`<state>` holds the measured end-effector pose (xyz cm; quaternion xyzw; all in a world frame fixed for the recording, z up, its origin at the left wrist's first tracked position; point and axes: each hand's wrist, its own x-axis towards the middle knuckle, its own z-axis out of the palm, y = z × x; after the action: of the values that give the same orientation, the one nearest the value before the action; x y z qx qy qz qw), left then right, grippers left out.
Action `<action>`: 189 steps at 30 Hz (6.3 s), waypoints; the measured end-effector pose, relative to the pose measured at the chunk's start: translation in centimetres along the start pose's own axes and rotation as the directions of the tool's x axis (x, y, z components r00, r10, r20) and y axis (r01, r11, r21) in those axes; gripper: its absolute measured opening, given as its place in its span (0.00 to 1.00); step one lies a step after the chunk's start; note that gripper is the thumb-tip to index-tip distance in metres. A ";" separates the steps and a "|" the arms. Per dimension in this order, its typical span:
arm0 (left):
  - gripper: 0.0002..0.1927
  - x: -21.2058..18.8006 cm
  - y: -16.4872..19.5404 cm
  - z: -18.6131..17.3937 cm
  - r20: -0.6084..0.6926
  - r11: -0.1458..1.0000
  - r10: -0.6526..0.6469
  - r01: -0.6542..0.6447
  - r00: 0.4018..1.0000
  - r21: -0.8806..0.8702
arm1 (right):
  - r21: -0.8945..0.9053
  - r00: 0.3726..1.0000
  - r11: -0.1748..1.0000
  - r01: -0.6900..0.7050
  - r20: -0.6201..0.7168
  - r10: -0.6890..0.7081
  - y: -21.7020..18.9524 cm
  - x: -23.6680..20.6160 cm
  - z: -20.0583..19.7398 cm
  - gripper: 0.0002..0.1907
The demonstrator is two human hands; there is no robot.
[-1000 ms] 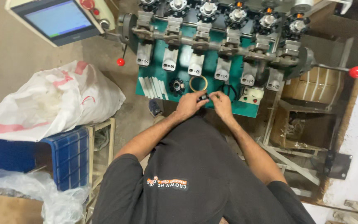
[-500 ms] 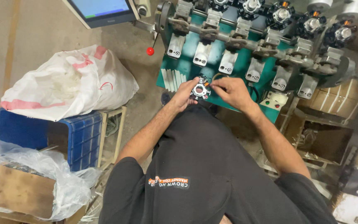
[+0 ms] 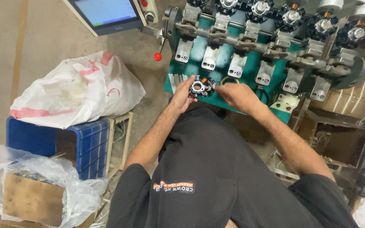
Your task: The person works at a multi-station industrial machine, fitting black knurled components onto the machine's spindles and cutting material with scissors. They then wrap several of the black components in plastic film, place them into a blue bin, and return to fitting more components on the machine.
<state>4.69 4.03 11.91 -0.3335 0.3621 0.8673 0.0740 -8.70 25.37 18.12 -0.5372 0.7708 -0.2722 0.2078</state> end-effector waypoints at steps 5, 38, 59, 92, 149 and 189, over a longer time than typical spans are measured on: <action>0.23 -0.6 0.5 0.5 0.192 0.984 -0.174 0.161 0.966 0.082 | 0.048 0.994 0.999 -0.020 -0.104 0.025 0.2 1.8 1.7 0.12; 0.13 -3.4 0.4 -8.5 -0.138 0.955 0.130 -0.087 0.982 0.284 | 0.789 0.390 -0.602 -0.124 0.597 0.701 -1.6 8.7 17.3 0.06; 0.18 -2.8 2.9 4.1 0.534 0.923 0.118 0.105 0.837 -0.369 | 0.659 0.798 0.749 0.066 -0.486 0.357 -4.1 1.0 2.2 0.09; 0.25 7.4 -0.3 3.4 0.309 -0.090 0.656 -0.335 0.688 0.938 | 0.760 0.481 0.276 -0.588 0.055 0.875 2.1 3.7 9.1 0.23; 0.17 -0.9 -8.4 -2.5 -0.264 0.259 0.410 0.166 0.873 0.951 | 0.979 0.202 0.153 -0.138 -0.123 0.972 10.5 -26.1 8.5 0.11; 0.57 -55.3 -7.7 -52.1 -0.381 0.699 -0.714 -0.620 -0.587 -0.357 | 0.461 0.722 0.806 -0.372 0.689 -0.061 -38.6 34.0 41.8 0.11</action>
<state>77.29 -19.38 15.58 -0.9148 -0.1998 0.0547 -0.3467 33.13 -25.46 9.98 -0.4399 0.5681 -0.2565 0.6465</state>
